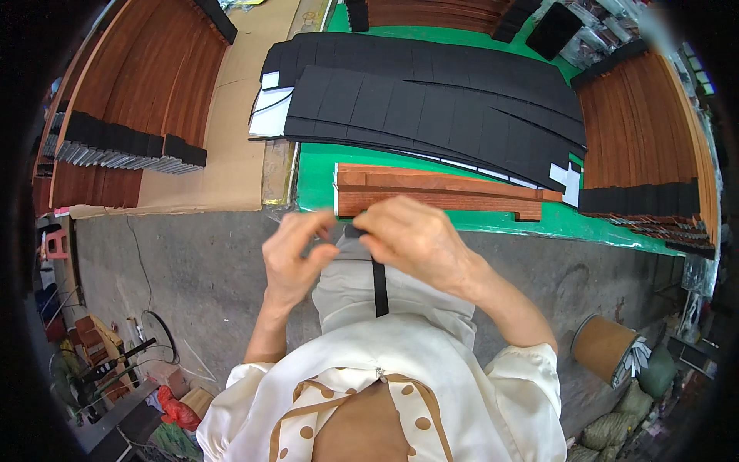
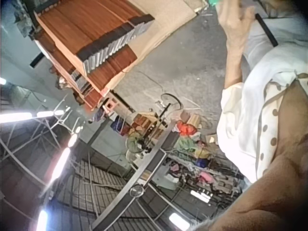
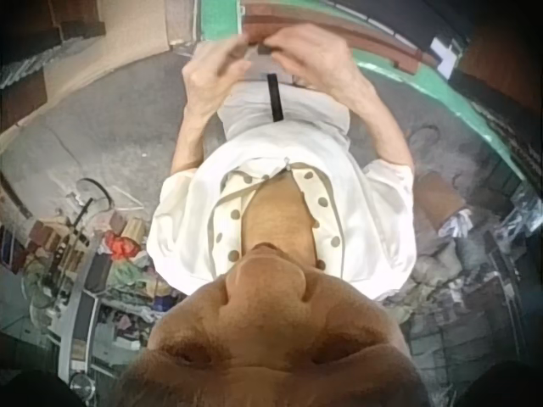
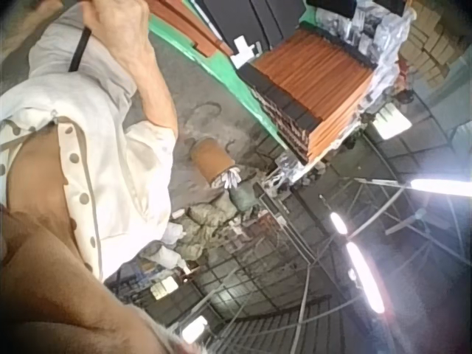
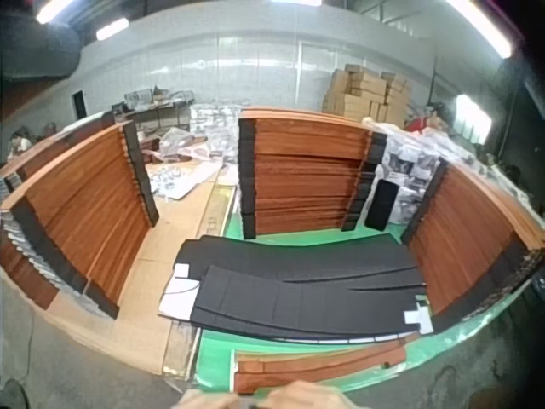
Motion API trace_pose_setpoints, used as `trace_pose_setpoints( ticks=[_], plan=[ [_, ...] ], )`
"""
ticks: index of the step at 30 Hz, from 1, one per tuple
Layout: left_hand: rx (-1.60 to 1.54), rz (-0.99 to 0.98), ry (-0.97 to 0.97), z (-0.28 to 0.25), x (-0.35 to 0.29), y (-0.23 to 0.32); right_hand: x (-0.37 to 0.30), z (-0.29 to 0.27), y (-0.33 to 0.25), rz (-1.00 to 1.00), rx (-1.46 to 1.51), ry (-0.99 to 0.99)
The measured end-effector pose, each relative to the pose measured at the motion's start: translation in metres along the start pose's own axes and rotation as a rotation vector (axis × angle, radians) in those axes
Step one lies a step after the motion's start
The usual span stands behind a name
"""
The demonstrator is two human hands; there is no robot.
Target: The recorder is applying black adhesive foam strips to the ends of curved wooden furniture components and stacking them in a manufacturing facility.
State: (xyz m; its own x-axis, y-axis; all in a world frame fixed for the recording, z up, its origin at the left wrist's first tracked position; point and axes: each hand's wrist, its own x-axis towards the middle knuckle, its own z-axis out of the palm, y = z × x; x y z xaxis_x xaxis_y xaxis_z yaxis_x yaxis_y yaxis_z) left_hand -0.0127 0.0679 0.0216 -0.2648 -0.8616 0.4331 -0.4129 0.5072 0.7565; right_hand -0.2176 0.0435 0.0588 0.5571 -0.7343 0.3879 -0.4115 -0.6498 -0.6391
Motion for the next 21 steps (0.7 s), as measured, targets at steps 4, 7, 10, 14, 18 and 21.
trace_pose_setpoints(
  ticks=[4, 7, 10, 14, 18, 21],
  plan=[
    [-0.095, -0.277, 0.157, 0.000, 0.016, -0.019, 0.014, 0.007, 0.022, 0.097, -0.086, 0.195],
    [-0.127, -0.219, 0.108, 0.010, 0.024, -0.033, 0.022, 0.021, 0.035, 0.096, -0.128, 0.264],
    [-0.173, -0.229, 0.099, 0.016, 0.028, -0.040, 0.026, 0.025, 0.038, 0.087, -0.177, 0.264],
    [-0.112, -0.232, 0.096, 0.020, 0.030, -0.047, 0.026, 0.030, 0.039, 0.105, -0.177, 0.246],
    [-0.130, -0.225, 0.093, 0.023, 0.031, -0.049, 0.027, 0.031, 0.039, 0.127, -0.162, 0.236],
    [-0.145, -0.233, 0.097, 0.023, 0.030, -0.050, 0.028, 0.032, 0.040, 0.121, -0.158, 0.233]
  ],
)
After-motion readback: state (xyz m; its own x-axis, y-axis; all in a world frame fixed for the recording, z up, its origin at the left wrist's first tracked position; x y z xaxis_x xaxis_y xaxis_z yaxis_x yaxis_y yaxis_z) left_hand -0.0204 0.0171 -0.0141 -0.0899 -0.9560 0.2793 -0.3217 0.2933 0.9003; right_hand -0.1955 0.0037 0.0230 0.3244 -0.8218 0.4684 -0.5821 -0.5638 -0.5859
